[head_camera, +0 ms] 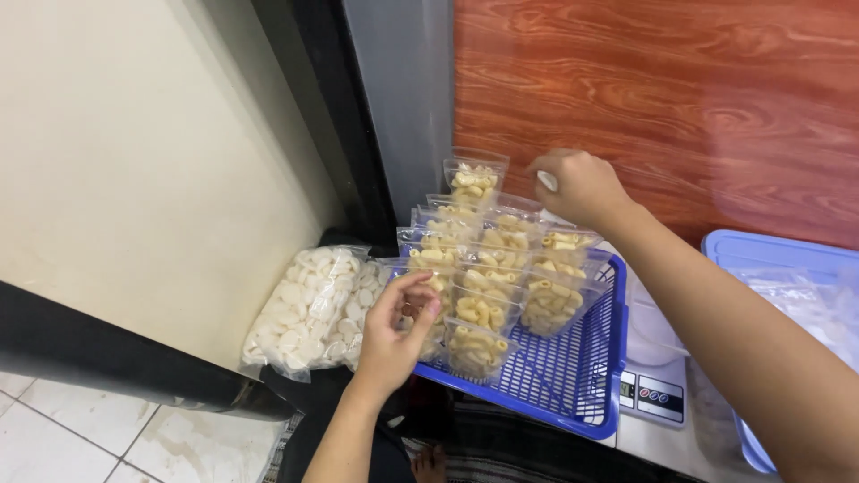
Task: Cleaning packaged snacks with a cloth, putting on gloves, and setting up a digital scale for packaging.
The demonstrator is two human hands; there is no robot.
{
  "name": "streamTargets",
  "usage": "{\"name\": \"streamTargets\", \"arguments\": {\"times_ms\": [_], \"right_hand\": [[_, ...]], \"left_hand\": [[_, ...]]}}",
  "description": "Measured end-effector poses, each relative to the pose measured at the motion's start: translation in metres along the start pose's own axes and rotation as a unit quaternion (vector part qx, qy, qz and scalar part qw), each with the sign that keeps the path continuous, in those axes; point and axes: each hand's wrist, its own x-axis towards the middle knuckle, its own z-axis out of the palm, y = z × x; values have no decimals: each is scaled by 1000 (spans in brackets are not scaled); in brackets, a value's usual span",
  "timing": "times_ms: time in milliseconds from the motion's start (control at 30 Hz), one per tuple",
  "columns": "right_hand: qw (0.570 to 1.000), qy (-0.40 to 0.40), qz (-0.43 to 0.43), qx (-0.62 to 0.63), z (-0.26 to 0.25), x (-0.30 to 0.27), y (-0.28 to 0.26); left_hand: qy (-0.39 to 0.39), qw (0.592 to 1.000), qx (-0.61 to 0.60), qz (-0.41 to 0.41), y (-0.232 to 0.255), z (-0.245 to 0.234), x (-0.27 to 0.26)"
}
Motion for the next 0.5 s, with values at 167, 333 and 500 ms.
{"name": "streamTargets", "arguments": {"times_ms": [167, 333, 500], "right_hand": [[964, -232, 62, -117, 34, 64, -13], [935, -299, 135, -137, 60, 93, -27], [936, -292, 120, -157, 77, 96, -17]], "left_hand": [[-58, 982, 123, 133, 21, -1, -11], [-92, 981, 126, 117, 33, 3, -9], [-115, 979, 135, 102, 43, 5, -5]]}}
